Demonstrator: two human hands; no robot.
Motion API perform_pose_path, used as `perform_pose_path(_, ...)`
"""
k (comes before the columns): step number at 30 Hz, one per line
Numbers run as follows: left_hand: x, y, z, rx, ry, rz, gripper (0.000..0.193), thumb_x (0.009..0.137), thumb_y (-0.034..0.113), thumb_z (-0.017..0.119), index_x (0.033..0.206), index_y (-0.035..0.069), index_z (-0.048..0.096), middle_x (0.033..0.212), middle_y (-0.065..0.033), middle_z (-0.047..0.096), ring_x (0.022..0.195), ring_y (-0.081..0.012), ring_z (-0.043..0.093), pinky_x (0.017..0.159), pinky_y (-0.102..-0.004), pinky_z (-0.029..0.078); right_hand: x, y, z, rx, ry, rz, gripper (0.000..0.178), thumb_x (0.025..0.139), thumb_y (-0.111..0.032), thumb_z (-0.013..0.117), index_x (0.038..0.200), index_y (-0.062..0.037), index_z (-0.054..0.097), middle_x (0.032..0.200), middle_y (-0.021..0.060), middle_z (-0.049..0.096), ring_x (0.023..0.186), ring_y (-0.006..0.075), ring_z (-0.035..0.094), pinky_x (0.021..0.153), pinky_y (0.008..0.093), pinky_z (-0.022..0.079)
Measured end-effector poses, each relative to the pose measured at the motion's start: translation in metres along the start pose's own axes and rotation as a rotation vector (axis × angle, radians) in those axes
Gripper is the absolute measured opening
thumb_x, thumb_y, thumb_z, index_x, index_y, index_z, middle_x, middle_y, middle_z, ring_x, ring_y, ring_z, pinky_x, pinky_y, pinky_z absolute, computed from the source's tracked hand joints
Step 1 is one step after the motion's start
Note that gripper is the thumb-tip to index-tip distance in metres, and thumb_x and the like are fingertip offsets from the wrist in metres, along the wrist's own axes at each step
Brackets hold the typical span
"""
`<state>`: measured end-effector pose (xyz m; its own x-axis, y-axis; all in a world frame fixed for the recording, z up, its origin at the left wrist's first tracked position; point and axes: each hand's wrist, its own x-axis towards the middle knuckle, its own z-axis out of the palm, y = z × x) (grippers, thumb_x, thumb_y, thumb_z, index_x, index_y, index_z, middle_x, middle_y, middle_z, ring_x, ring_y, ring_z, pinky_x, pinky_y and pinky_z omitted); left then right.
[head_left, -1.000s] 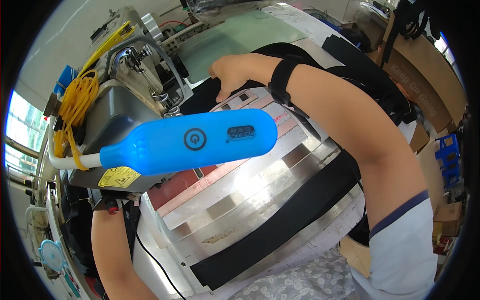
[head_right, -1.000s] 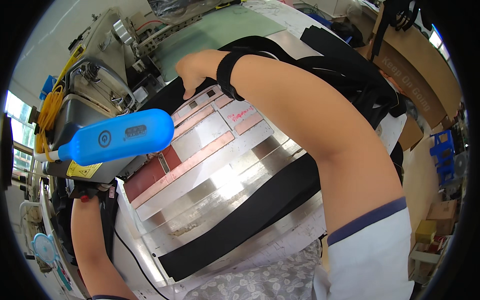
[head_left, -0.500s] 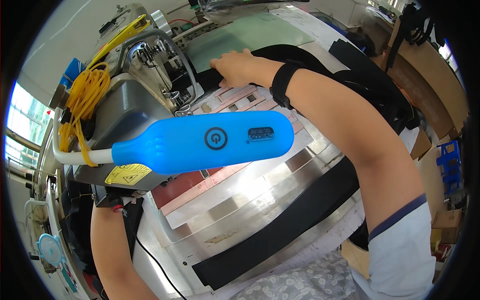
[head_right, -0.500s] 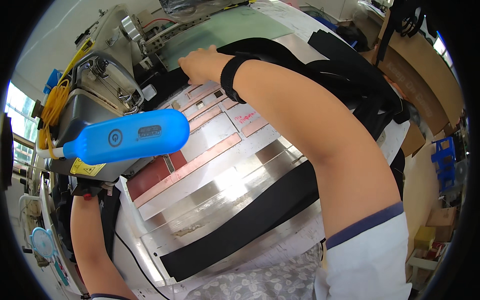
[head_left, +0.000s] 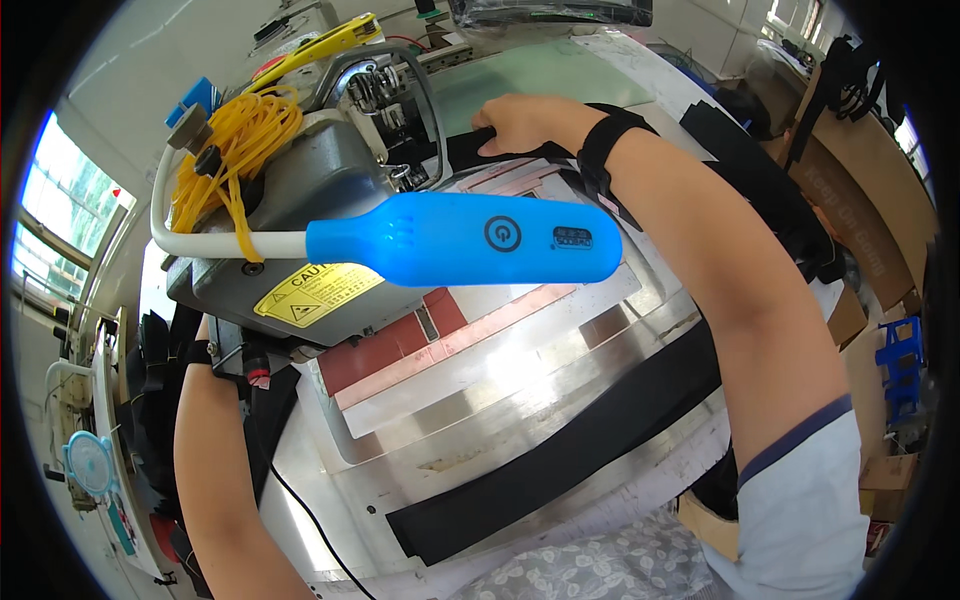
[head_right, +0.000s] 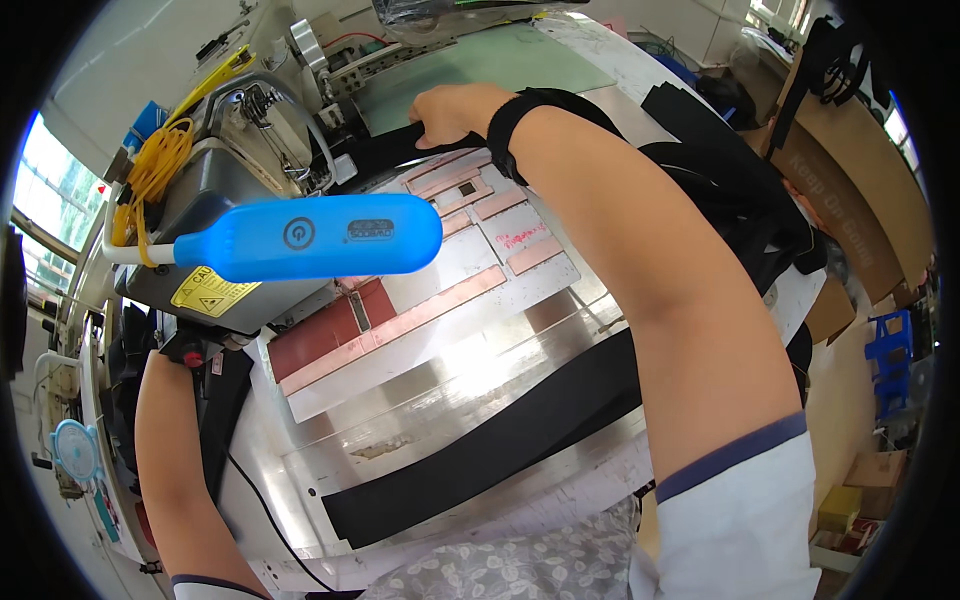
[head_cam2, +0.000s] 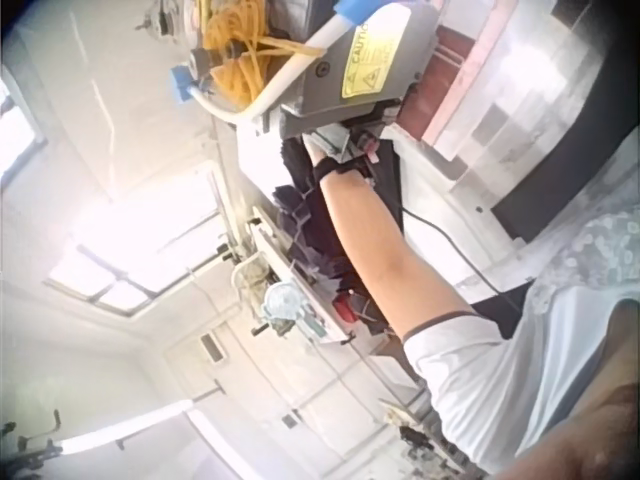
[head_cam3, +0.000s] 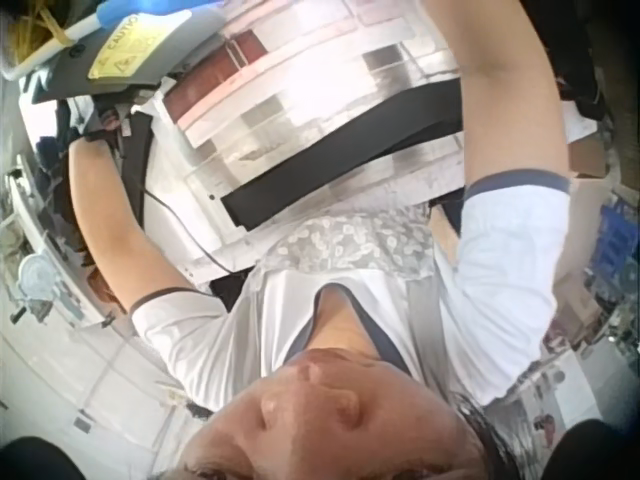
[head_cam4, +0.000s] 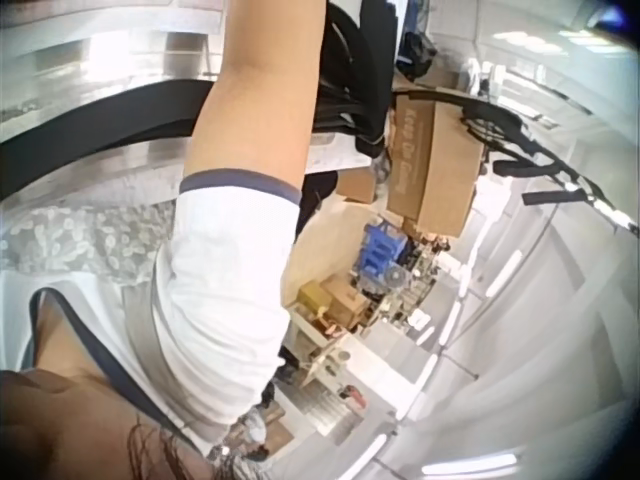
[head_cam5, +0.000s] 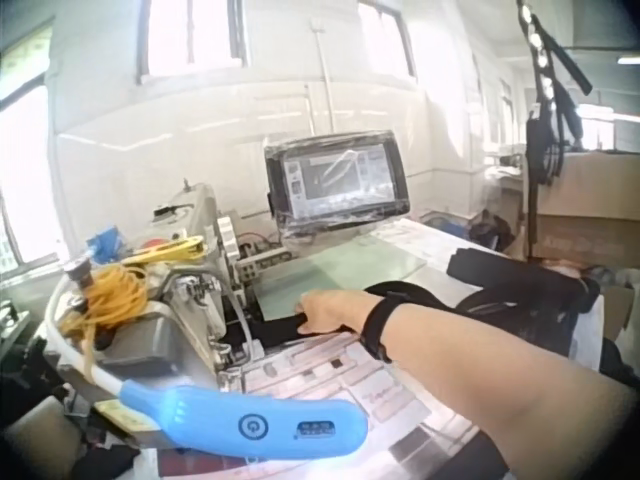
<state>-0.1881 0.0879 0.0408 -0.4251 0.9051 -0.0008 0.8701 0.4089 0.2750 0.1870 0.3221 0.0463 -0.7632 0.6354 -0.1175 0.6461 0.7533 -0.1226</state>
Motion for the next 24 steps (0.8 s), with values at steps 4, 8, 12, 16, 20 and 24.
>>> perform_pose_path(4, -0.003, -0.001, 0.005, 0.019, -0.030, -0.016, 0.044, 0.077, 0.033, 0.075, 0.105, 0.001, 0.064, 0.101, -0.0166, 0.065, 0.100, -0.0320, 0.059, 0.087, -0.0385, 0.046, 0.004, 0.000, 0.009, -0.061, 0.083, 0.145, 0.054, 0.079, -0.028, 0.072, 0.127, -0.0104, 0.055, 0.109, 0.0140, 0.065, 0.110, 0.0343, 0.057, 0.088, 0.0507, 0.043)
perform_pose_path(8, -0.013, -0.004, -0.001, 0.052, -0.049, -0.036, 0.045, 0.077, 0.034, 0.074, 0.105, 0.001, 0.064, 0.100, -0.0167, 0.065, 0.100, -0.0322, 0.059, 0.087, -0.0385, 0.046, 0.010, -0.003, 0.008, -0.063, 0.047, 0.149, 0.070, 0.071, -0.033, 0.079, 0.132, -0.0160, 0.050, 0.119, 0.0151, 0.059, 0.117, 0.0349, 0.051, 0.092, 0.0537, 0.040)
perform_pose_path(12, -0.032, 0.011, -0.003, 0.108, -0.117, -0.007, 0.045, 0.077, 0.035, 0.074, 0.105, 0.001, 0.064, 0.100, -0.0168, 0.065, 0.100, -0.0324, 0.059, 0.087, -0.0386, 0.046, -0.026, -0.004, -0.003, -0.159, 0.093, 0.117, 0.082, 0.066, -0.036, 0.081, 0.137, -0.0163, 0.046, 0.132, 0.0203, 0.048, 0.125, 0.0384, 0.042, 0.099, 0.0541, 0.036)
perform_pose_path(16, -0.099, 0.046, -0.025, 0.237, -0.209, 0.041, 0.046, 0.077, 0.036, 0.074, 0.105, 0.001, 0.064, 0.099, -0.0168, 0.065, 0.100, -0.0325, 0.059, 0.087, -0.0386, 0.046, -0.075, 0.001, 0.005, -0.337, 0.172, -0.065, 0.080, 0.068, -0.039, 0.079, 0.137, -0.0147, 0.046, 0.129, 0.0208, 0.048, 0.126, 0.0375, 0.040, 0.098, 0.0560, 0.037)
perform_pose_path(20, -0.179, 0.075, -0.025, -0.084, -0.283, 0.414, 0.020, 0.071, 0.013, 0.077, 0.083, 0.000, 0.068, 0.078, -0.0133, 0.064, 0.071, -0.0292, 0.063, 0.064, -0.0349, 0.048, -0.170, -0.061, -0.013, 0.119, 0.003, -0.393, 0.033, 0.076, -0.016, 0.073, 0.104, -0.0023, 0.061, 0.103, 0.0161, 0.058, 0.102, 0.0339, 0.055, 0.084, 0.0459, 0.045)
perform_pose_path(24, -0.230, 0.122, -0.012, -0.376, -0.717, 0.620, 0.031, 0.070, 0.024, 0.082, 0.086, 0.004, 0.065, 0.082, -0.0092, 0.063, 0.076, -0.0284, 0.062, 0.066, -0.0338, 0.049, -0.223, -0.128, 0.001, 0.172, -0.464, -0.565, 0.037, 0.074, -0.023, 0.076, 0.101, -0.0054, 0.058, 0.100, 0.0103, 0.054, 0.098, 0.0292, 0.058, 0.079, 0.0370, 0.050)
